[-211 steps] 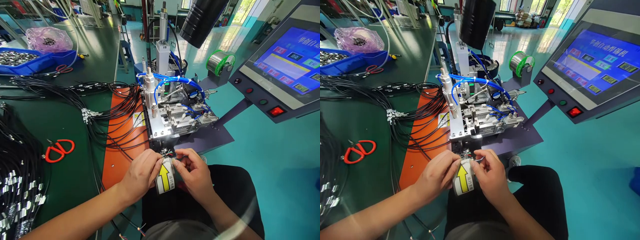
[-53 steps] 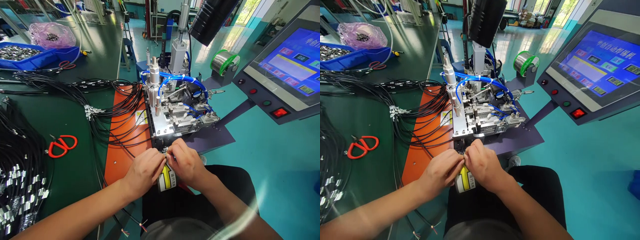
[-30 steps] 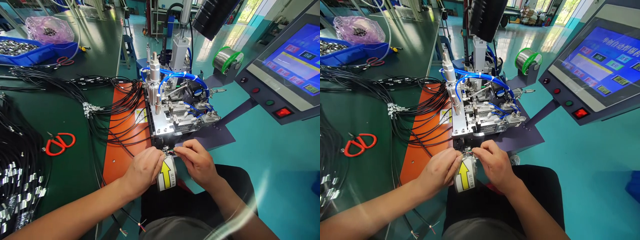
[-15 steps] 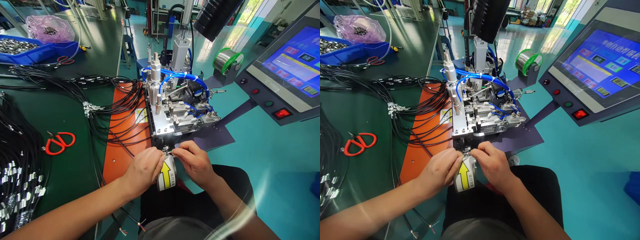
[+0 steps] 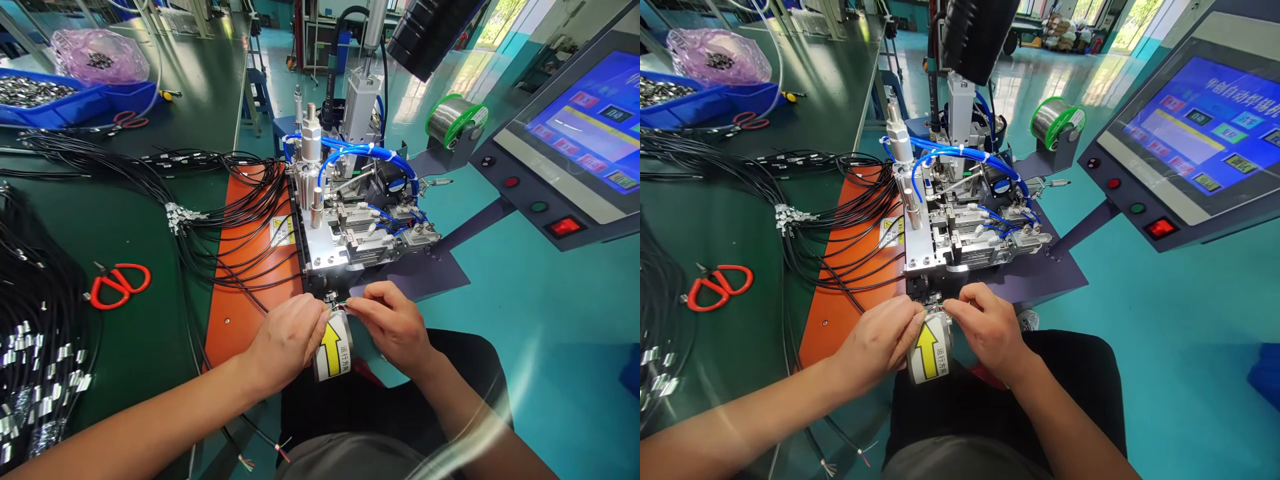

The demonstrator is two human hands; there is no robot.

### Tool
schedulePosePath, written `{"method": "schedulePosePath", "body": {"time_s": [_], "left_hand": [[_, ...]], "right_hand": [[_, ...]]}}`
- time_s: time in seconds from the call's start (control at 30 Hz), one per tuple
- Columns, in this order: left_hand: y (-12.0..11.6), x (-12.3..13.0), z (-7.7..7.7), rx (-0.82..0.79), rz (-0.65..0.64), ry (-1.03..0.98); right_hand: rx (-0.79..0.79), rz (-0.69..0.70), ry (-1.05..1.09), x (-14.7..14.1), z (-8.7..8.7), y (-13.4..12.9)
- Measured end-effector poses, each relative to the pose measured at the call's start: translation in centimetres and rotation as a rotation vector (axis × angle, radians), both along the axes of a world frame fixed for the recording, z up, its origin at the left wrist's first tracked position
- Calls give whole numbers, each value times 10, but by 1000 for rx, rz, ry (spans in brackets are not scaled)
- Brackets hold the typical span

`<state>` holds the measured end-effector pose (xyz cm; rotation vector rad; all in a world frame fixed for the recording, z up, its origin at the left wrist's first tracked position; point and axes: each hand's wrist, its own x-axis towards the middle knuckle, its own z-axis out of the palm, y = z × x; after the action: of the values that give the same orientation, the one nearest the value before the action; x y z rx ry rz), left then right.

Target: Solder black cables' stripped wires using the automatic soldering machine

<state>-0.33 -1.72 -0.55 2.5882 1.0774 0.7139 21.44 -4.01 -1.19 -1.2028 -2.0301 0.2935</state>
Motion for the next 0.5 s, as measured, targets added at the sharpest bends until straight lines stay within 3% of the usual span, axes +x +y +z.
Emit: {"method": "schedulePosePath", "body": {"time_s": [0.5], "left_hand": [[0, 0, 1, 9, -7, 2]], "right_hand": [[-26, 5, 2, 5, 3, 2]]}}
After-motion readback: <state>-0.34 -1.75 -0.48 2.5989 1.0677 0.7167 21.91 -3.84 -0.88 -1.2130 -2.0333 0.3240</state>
